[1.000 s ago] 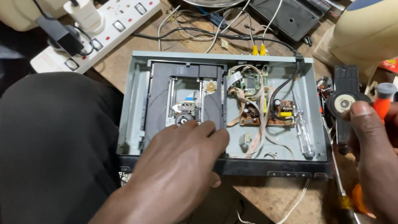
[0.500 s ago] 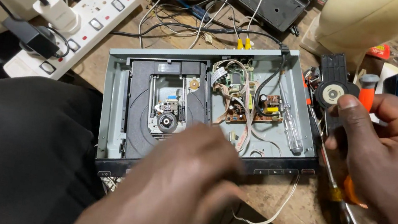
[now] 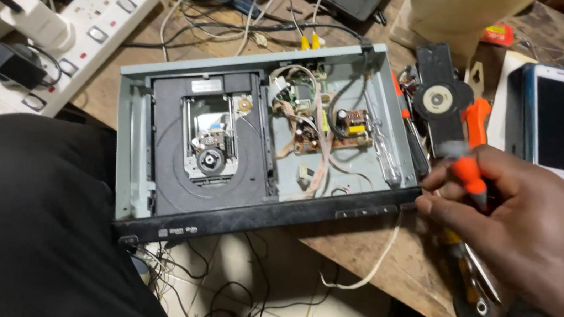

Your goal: Repairing a DVD player by disassembling internal components with a screwdriver

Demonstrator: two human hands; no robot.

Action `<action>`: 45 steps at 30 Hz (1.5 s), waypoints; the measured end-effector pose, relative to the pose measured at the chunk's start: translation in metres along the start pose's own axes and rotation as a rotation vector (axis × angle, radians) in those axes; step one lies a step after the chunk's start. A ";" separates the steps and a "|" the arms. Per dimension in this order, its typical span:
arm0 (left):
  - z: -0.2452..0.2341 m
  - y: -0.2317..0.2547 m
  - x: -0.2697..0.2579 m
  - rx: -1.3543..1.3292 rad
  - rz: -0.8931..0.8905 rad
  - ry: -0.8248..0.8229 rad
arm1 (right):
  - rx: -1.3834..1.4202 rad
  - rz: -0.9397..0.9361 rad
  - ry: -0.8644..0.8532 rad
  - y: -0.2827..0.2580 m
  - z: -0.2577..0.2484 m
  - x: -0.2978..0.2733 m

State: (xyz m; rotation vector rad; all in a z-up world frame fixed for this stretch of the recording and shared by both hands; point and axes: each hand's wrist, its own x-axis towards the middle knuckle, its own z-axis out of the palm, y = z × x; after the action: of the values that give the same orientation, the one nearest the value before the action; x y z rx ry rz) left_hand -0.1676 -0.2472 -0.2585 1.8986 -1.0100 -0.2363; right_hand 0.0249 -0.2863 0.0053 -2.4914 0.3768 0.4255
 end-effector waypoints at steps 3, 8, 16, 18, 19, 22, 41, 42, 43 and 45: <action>-0.019 -0.021 0.030 -0.015 0.014 -0.042 | -0.034 -0.098 -0.044 0.017 0.005 0.001; -0.206 0.018 0.070 -0.050 0.042 -0.108 | -0.043 -0.114 0.006 0.019 0.009 0.000; -0.310 0.047 0.060 0.474 -0.274 0.118 | -0.100 0.108 -0.076 -0.002 0.010 0.005; -0.304 0.043 0.060 0.441 -0.295 0.134 | -0.121 0.104 -0.089 0.001 0.012 0.008; -0.302 0.039 0.062 0.409 -0.301 0.155 | -0.145 0.101 -0.085 0.003 0.012 0.011; -0.305 0.041 0.067 0.327 -0.354 0.161 | -0.096 0.088 -0.067 0.008 0.016 0.013; -0.291 0.042 0.057 0.434 -0.183 0.035 | 0.564 -0.119 0.087 0.043 0.011 -0.018; -0.292 0.043 0.054 0.431 -0.190 0.014 | 0.684 -0.235 0.100 0.050 0.014 -0.024; -0.293 0.044 0.052 0.423 -0.196 -0.008 | 0.797 -0.352 0.117 0.057 0.017 -0.031; -0.297 0.045 0.047 0.422 -0.159 -0.058 | 1.023 -0.322 0.197 0.073 0.044 -0.045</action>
State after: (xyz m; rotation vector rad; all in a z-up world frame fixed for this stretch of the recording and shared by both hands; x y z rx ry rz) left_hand -0.0023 -0.0986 -0.0506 2.3715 -1.0044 -0.1804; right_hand -0.0511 -0.3110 -0.0482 -1.5384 0.1826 -0.1426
